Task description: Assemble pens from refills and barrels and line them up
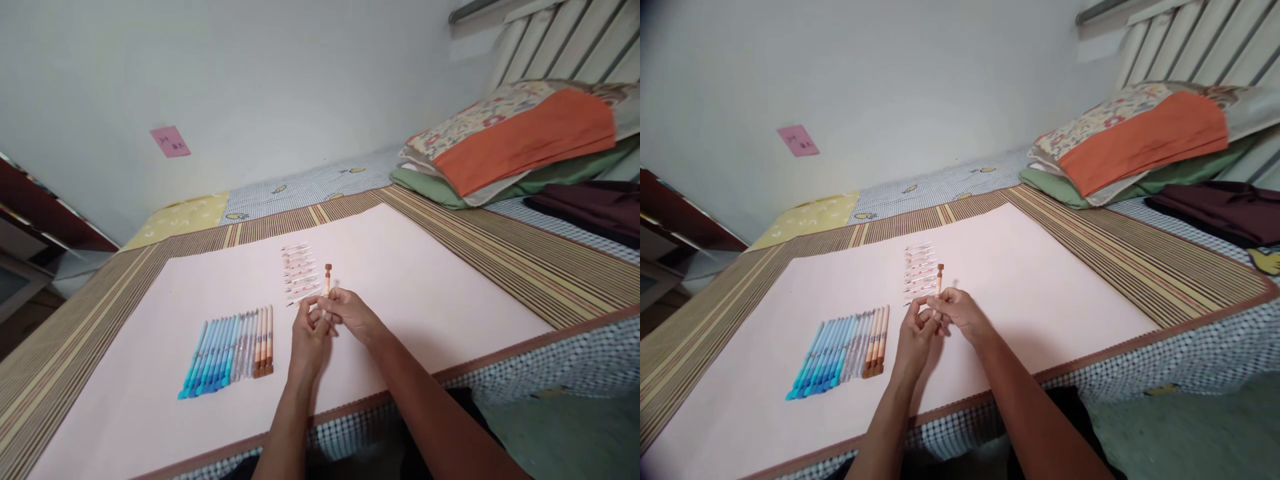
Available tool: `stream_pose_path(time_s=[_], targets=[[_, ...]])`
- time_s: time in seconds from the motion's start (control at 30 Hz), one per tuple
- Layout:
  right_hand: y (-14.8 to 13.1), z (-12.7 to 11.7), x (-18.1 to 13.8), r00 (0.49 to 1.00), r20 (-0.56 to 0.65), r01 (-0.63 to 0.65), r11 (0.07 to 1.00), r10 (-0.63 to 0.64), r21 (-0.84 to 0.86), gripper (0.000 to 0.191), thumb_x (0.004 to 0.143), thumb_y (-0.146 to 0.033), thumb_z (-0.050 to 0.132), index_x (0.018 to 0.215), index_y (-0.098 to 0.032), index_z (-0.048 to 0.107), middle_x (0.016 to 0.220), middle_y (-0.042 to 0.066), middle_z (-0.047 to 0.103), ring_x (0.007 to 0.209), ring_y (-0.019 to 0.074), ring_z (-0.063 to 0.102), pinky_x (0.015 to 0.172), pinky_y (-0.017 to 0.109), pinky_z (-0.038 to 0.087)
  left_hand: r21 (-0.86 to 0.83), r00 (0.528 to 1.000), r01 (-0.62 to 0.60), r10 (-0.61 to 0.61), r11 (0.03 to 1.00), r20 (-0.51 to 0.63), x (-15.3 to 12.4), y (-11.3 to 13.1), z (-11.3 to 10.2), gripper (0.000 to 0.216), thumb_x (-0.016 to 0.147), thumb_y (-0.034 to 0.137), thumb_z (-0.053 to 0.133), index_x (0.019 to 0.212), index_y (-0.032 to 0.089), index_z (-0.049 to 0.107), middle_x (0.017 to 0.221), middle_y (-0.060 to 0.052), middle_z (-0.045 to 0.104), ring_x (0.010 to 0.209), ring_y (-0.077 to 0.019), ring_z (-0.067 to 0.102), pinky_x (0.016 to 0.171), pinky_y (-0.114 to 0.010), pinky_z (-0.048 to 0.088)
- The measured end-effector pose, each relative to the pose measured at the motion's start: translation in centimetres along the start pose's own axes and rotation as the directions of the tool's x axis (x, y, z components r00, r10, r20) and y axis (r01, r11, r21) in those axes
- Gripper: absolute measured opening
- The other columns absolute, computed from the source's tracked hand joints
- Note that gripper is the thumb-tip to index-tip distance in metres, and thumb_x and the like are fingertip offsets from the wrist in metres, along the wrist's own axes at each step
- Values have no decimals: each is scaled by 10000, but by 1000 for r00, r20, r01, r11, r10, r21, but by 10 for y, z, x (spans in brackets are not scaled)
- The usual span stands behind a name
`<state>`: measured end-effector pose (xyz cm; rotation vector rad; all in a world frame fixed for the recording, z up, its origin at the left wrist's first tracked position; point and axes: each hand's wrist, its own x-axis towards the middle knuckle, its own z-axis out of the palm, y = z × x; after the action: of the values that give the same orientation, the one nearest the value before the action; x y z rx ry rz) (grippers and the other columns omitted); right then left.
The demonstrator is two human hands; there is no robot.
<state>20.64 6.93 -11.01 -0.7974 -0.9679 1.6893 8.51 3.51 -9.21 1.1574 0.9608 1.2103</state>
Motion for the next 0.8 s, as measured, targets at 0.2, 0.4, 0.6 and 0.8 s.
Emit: stream_pose_path(time_s=[0.2, 0.4, 0.6, 0.8], targets=[[-16, -7, -6, 994, 34, 105, 994, -105, 0, 374, 854, -535, 699, 858, -172, 614, 686, 2, 631, 578, 133, 614, 501, 261, 468, -67, 999, 24, -22, 997, 26, 3, -2, -7, 346, 818, 348, 737, 1061, 190, 549, 735, -22, 710, 546, -132, 582, 589, -265, 438], [-12, -8, -7, 992, 108, 60, 998, -59, 1, 340, 813, -446, 764, 964, -162, 655, 533, -47, 563, 421, 120, 490, 415, 290, 461, -68, 993, 69, -62, 995, 96, 1, -2, -7, 301, 833, 337, 725, 1011, 172, 547, 761, -54, 739, 556, -133, 593, 612, -272, 440], [-11, -6, -8, 989, 142, 42, 998, -48, 42, 298, 834, -419, 748, 890, -163, 605, 438, -83, 500, 353, 136, 520, 380, 267, 444, -145, 994, 83, -71, 986, 86, -1, 0, -6, 294, 796, 339, 772, 885, 149, 566, 773, -76, 751, 544, -129, 614, 600, -263, 466], [-15, -7, -11, 956, 286, 29, 990, -68, 137, 335, 848, -443, 728, 995, -170, 601, 502, -75, 564, 394, 160, 602, 431, 307, 537, -343, 948, 266, -180, 901, 262, -4, 10, -11, 331, 786, 362, 796, 901, 124, 596, 786, -85, 750, 485, -86, 580, 524, -209, 436]])
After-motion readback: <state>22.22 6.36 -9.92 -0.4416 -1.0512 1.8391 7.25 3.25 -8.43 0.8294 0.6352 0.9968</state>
